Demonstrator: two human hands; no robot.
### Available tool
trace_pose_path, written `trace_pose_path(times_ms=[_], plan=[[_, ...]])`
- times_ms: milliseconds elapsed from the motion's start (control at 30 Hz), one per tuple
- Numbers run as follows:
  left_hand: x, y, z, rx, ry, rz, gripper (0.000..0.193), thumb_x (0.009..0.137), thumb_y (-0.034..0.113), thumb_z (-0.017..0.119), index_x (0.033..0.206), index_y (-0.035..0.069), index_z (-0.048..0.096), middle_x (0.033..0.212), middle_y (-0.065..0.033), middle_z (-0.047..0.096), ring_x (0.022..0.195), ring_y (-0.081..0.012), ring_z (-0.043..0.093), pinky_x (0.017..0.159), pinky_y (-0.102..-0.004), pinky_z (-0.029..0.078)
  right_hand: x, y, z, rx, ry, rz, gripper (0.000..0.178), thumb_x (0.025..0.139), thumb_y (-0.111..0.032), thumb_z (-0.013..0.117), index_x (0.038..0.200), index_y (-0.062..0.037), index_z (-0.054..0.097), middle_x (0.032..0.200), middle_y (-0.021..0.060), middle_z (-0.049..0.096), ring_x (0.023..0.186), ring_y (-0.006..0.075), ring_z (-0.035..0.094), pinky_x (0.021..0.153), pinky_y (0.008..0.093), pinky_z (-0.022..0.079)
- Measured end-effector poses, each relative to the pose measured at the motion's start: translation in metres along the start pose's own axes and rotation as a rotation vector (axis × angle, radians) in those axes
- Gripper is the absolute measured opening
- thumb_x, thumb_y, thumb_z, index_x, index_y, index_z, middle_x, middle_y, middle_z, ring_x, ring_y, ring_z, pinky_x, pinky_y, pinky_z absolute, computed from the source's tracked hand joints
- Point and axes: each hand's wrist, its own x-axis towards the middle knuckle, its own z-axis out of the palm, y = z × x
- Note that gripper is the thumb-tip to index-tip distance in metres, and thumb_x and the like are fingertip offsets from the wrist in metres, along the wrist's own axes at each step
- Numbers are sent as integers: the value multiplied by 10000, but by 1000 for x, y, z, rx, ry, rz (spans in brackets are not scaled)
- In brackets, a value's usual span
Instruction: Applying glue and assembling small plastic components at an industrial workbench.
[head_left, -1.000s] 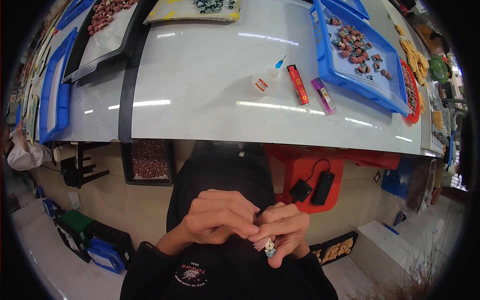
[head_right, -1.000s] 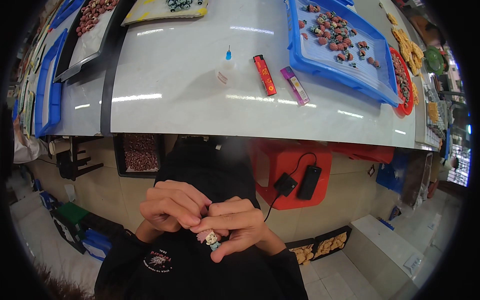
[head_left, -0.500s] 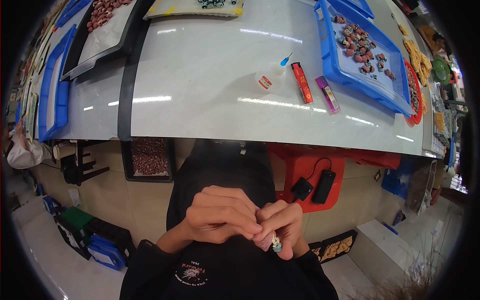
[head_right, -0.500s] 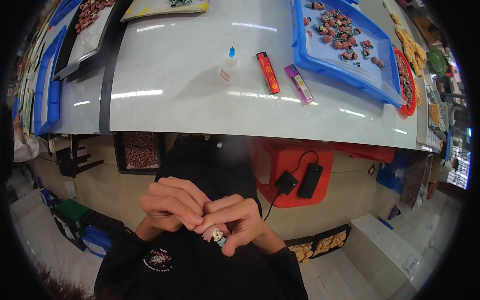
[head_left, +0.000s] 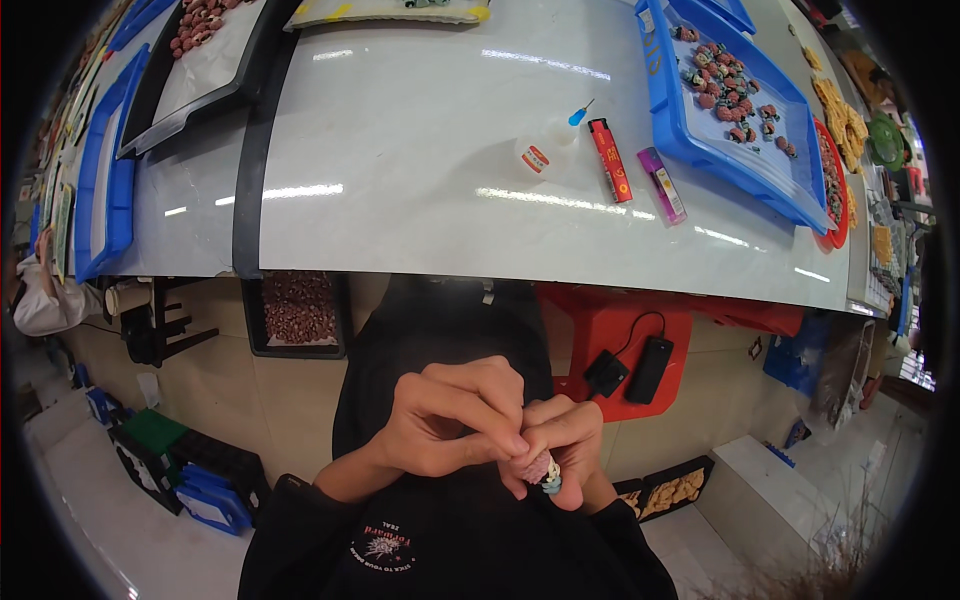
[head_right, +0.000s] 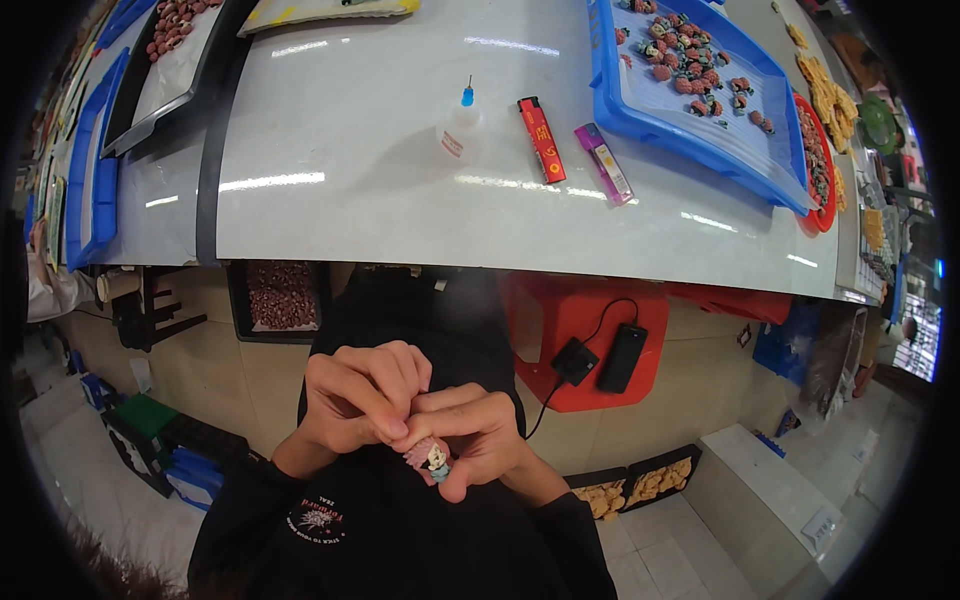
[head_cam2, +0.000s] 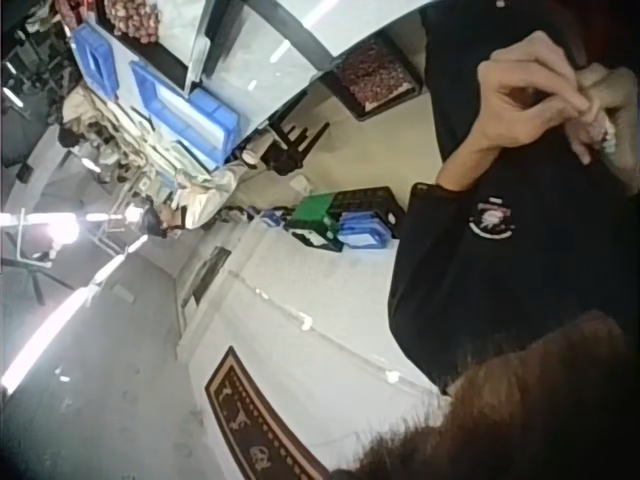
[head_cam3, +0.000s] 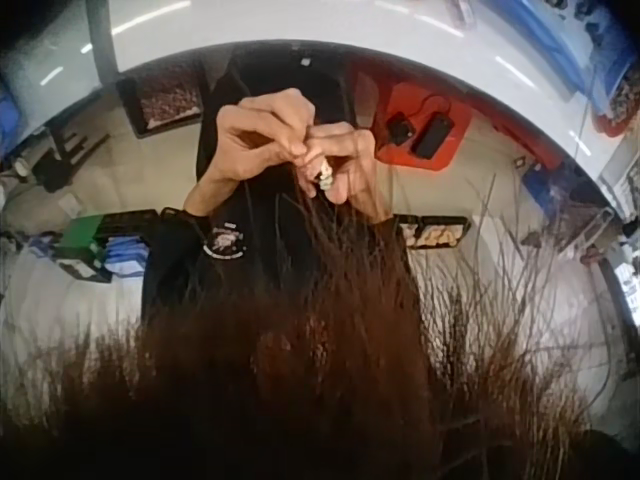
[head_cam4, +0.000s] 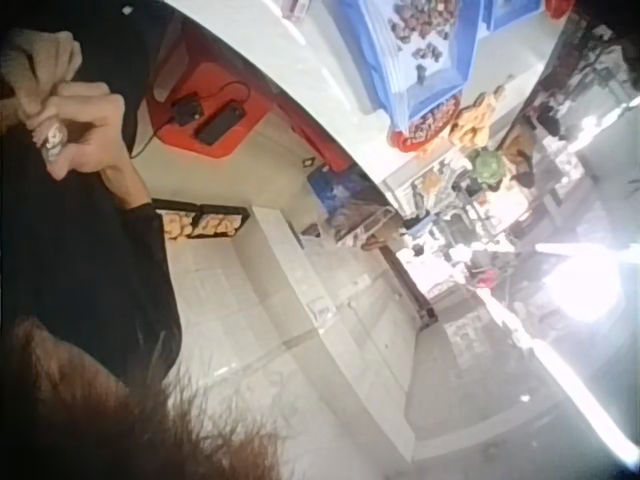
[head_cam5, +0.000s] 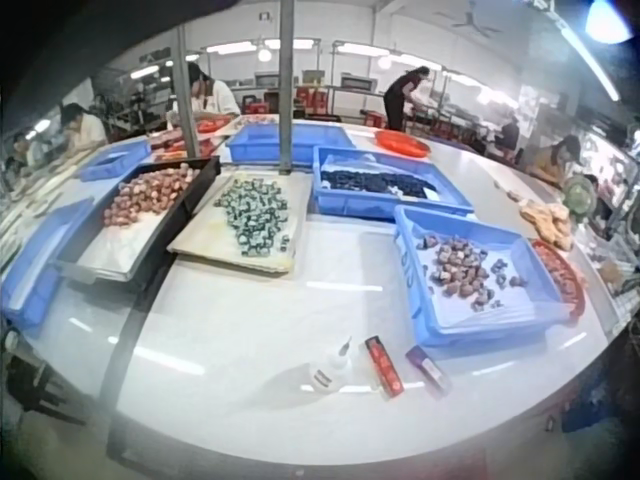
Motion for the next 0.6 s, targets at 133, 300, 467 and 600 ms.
trace_pose_path(times_ms=[133,300,467,600], plan=[[0,-1,1,-42,24,-26,64,753,89,758,750,43,714,732,-40,616,667,-173,485,678,-365,383,-1,2,-2,48,-12,23,647,713,-439,756,998,130,639,761,143,620,622,155,558,522,250,413],[-1,-2,1,-57,26,-31,49,746,76,751,746,43,715,726,-38,614,666,-170,471,673,-365,367,0,3,0,51,7,8,659,710,-451,745,995,133,634,758,142,622,598,151,576,493,242,430],[-1,-4,1,-63,52,-59,30,750,59,737,751,40,714,721,-37,608,675,-171,467,671,-364,364,0,3,-1,67,1,22,663,713,-460,736,986,136,632,758,138,605,580,164,593,476,244,457],[0,-7,0,-11,61,-39,17,758,33,719,770,27,708,717,-48,602,681,-173,469,657,-349,373,-1,1,-1,79,65,56,669,732,-471,724,980,142,627,771,136,585,561,175,598,458,245,479]])
